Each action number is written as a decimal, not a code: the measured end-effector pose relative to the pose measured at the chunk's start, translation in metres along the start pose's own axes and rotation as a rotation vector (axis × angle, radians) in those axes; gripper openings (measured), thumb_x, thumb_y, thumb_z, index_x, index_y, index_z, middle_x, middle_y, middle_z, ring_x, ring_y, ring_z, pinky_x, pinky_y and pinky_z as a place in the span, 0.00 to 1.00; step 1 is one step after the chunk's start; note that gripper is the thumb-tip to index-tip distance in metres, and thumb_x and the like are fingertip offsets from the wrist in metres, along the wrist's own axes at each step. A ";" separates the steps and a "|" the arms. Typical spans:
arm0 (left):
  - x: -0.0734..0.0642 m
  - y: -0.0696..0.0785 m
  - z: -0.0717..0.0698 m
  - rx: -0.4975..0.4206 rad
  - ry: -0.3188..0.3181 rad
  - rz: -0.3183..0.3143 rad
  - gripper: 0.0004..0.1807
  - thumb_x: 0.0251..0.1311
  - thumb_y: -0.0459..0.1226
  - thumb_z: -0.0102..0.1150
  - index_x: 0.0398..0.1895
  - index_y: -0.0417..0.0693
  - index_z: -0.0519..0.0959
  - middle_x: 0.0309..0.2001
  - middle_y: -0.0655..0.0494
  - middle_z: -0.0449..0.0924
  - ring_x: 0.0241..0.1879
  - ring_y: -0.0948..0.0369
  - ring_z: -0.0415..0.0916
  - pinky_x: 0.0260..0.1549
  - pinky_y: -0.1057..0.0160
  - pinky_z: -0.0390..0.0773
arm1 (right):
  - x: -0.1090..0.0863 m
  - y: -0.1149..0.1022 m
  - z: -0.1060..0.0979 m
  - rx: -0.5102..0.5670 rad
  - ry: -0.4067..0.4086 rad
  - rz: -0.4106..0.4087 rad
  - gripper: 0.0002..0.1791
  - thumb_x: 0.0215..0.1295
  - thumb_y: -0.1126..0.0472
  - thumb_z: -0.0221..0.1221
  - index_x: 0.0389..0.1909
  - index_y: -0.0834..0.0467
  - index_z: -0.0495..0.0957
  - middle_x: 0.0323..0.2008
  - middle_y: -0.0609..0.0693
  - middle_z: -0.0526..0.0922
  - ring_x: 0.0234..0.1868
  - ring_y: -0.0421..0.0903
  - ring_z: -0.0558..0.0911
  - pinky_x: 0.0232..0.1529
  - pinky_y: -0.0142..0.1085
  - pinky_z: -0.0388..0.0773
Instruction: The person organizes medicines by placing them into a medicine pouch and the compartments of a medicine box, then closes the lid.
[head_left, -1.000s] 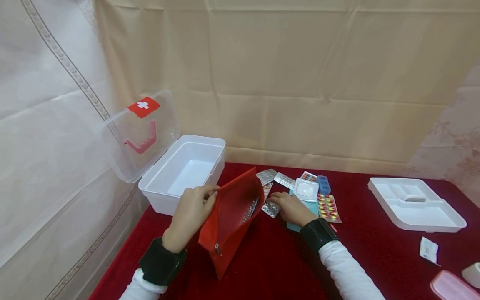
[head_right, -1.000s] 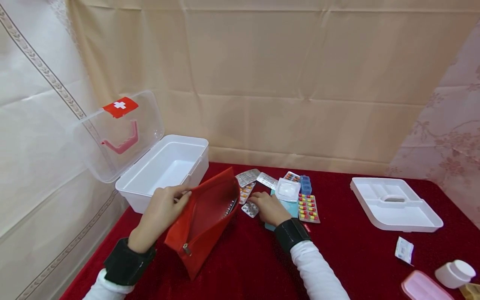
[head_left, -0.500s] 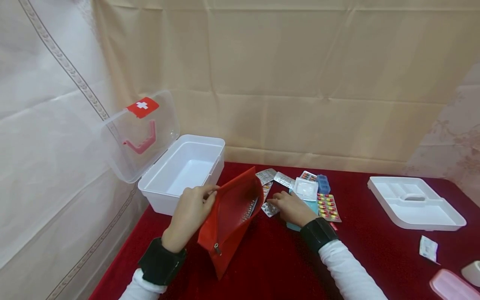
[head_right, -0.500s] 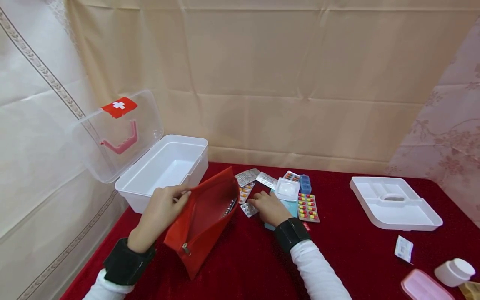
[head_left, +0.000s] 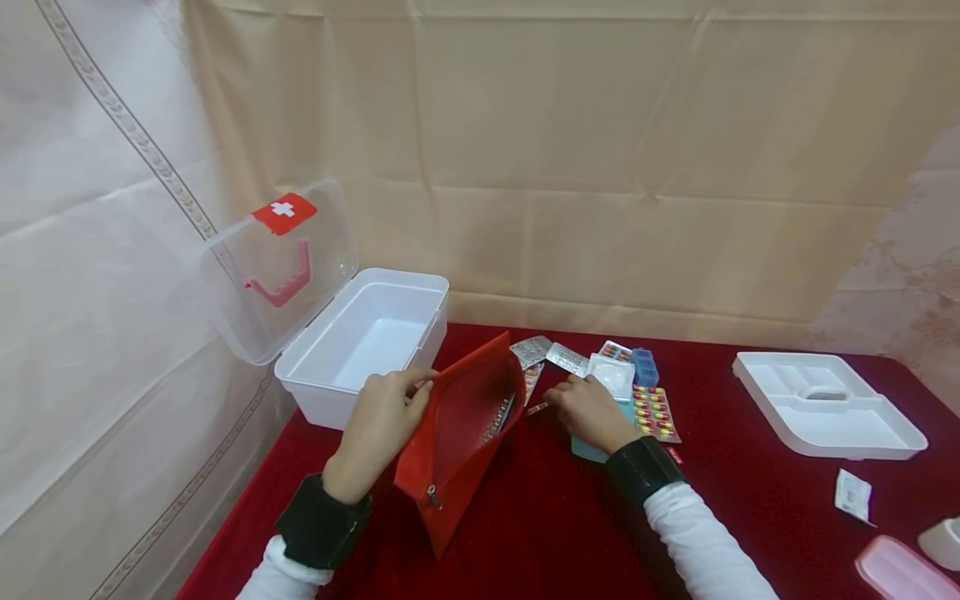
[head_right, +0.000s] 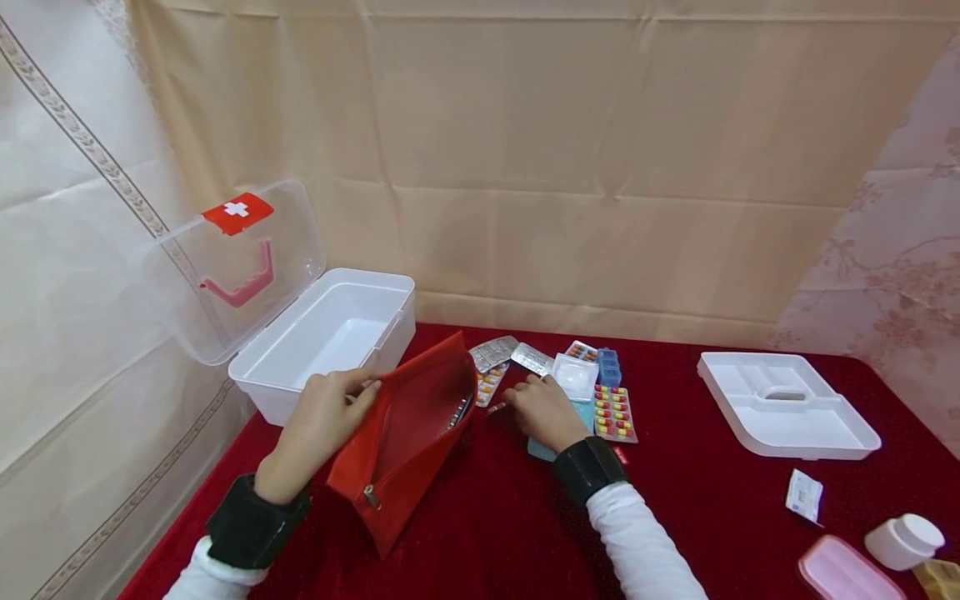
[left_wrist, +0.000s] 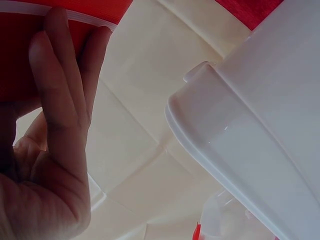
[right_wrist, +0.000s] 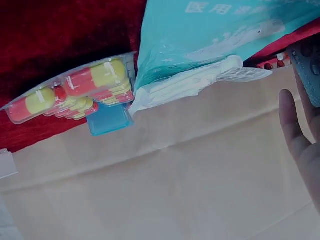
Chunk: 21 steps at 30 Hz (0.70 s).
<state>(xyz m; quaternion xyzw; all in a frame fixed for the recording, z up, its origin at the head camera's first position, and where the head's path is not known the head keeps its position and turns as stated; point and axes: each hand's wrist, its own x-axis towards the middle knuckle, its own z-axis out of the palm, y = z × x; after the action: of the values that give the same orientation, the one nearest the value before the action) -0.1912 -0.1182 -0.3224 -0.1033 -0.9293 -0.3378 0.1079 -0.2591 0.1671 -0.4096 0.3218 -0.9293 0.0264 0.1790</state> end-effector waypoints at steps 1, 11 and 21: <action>0.000 0.000 0.000 -0.004 0.000 -0.001 0.13 0.57 0.38 0.58 0.46 0.49 0.81 0.28 0.53 0.83 0.16 0.68 0.73 0.19 0.71 0.77 | 0.000 0.001 0.000 -0.007 0.021 0.003 0.08 0.53 0.65 0.60 0.33 0.51 0.81 0.30 0.47 0.84 0.33 0.47 0.79 0.33 0.42 0.73; 0.001 0.000 0.001 0.005 0.006 0.023 0.12 0.57 0.37 0.58 0.44 0.48 0.81 0.26 0.53 0.82 0.15 0.68 0.72 0.18 0.72 0.76 | -0.003 0.008 -0.021 -0.073 0.120 0.111 0.11 0.48 0.67 0.63 0.35 0.53 0.81 0.32 0.49 0.85 0.34 0.48 0.78 0.35 0.42 0.76; 0.000 0.000 0.001 0.001 0.012 0.026 0.12 0.57 0.37 0.57 0.44 0.49 0.81 0.26 0.53 0.82 0.15 0.68 0.72 0.17 0.73 0.75 | 0.001 -0.006 -0.054 -0.099 0.169 0.128 0.14 0.50 0.67 0.62 0.40 0.54 0.79 0.38 0.52 0.84 0.41 0.49 0.79 0.47 0.47 0.76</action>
<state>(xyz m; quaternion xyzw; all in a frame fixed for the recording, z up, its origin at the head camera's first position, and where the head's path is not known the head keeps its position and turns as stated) -0.1910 -0.1177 -0.3228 -0.1135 -0.9273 -0.3366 0.1181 -0.2392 0.1703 -0.3594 0.2491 -0.9298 0.0187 0.2704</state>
